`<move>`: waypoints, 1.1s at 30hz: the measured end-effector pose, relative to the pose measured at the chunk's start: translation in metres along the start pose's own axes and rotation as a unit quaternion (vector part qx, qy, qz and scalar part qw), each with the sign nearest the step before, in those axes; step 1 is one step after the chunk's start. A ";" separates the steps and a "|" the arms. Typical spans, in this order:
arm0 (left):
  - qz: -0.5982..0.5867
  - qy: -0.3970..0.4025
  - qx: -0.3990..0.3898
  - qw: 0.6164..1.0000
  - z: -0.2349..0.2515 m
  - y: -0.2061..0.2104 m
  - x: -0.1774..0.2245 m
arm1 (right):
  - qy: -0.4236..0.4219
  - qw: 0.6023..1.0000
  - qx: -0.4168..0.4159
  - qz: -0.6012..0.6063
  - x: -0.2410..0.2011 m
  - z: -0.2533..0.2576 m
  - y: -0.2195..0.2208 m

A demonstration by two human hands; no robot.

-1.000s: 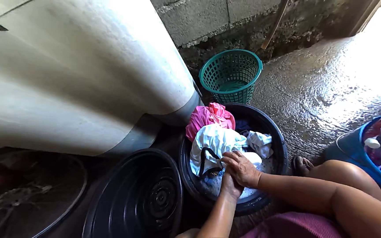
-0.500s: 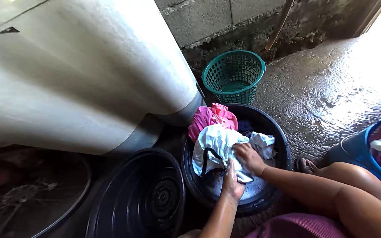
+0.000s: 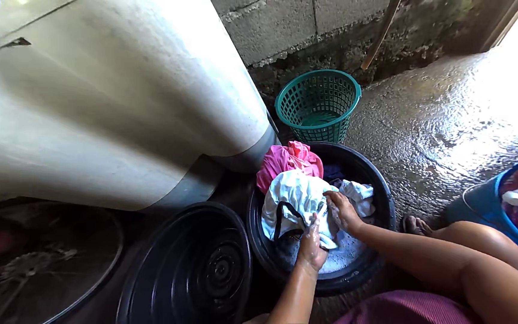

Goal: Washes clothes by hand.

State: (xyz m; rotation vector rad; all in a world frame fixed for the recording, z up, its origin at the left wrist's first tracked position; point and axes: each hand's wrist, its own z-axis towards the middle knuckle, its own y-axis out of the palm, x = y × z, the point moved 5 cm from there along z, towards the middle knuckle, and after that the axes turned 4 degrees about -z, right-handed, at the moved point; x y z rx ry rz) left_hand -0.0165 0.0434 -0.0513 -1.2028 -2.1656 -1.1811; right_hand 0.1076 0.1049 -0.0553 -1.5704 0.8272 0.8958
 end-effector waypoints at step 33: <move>-0.018 -0.025 0.017 0.999 -0.008 0.018 0.002 | -0.136 0.983 0.059 -0.111 -0.041 -0.046 0.023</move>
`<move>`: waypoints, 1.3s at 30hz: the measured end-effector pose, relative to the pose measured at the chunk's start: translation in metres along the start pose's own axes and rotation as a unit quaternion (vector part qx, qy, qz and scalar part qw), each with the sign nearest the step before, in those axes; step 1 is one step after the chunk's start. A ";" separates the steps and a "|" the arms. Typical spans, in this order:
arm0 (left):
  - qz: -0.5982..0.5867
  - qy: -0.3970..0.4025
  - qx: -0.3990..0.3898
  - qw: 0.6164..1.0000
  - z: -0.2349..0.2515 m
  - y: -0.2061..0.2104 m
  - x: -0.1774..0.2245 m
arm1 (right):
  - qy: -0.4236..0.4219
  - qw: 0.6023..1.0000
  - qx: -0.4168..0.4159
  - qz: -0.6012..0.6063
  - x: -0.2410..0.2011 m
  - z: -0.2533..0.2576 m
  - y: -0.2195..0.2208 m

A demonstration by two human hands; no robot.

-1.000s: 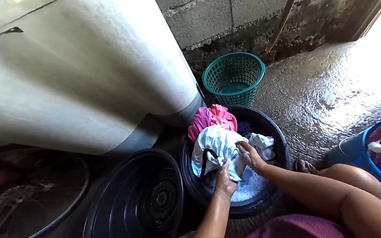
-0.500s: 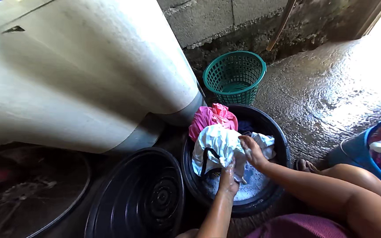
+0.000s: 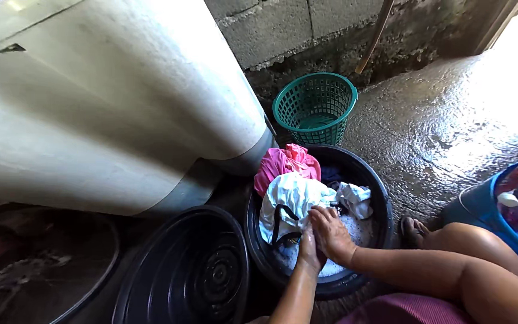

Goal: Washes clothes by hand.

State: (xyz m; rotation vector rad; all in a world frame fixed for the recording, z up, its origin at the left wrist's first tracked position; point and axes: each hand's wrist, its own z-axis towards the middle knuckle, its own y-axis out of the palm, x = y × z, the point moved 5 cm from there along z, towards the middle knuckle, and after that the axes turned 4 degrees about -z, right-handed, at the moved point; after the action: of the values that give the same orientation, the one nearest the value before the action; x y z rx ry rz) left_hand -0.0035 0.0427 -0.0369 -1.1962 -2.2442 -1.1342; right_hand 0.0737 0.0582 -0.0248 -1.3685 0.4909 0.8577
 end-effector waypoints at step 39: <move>0.040 0.002 0.052 0.998 -0.025 0.026 0.006 | 0.023 0.999 -0.047 -0.012 0.019 0.031 -0.019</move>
State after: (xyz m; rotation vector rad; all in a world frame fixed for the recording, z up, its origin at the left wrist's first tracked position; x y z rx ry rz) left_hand 0.0130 0.0346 -0.0054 -1.2297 -2.2026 -0.9766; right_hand 0.0950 0.0931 -0.0213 -1.4807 0.4746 0.8400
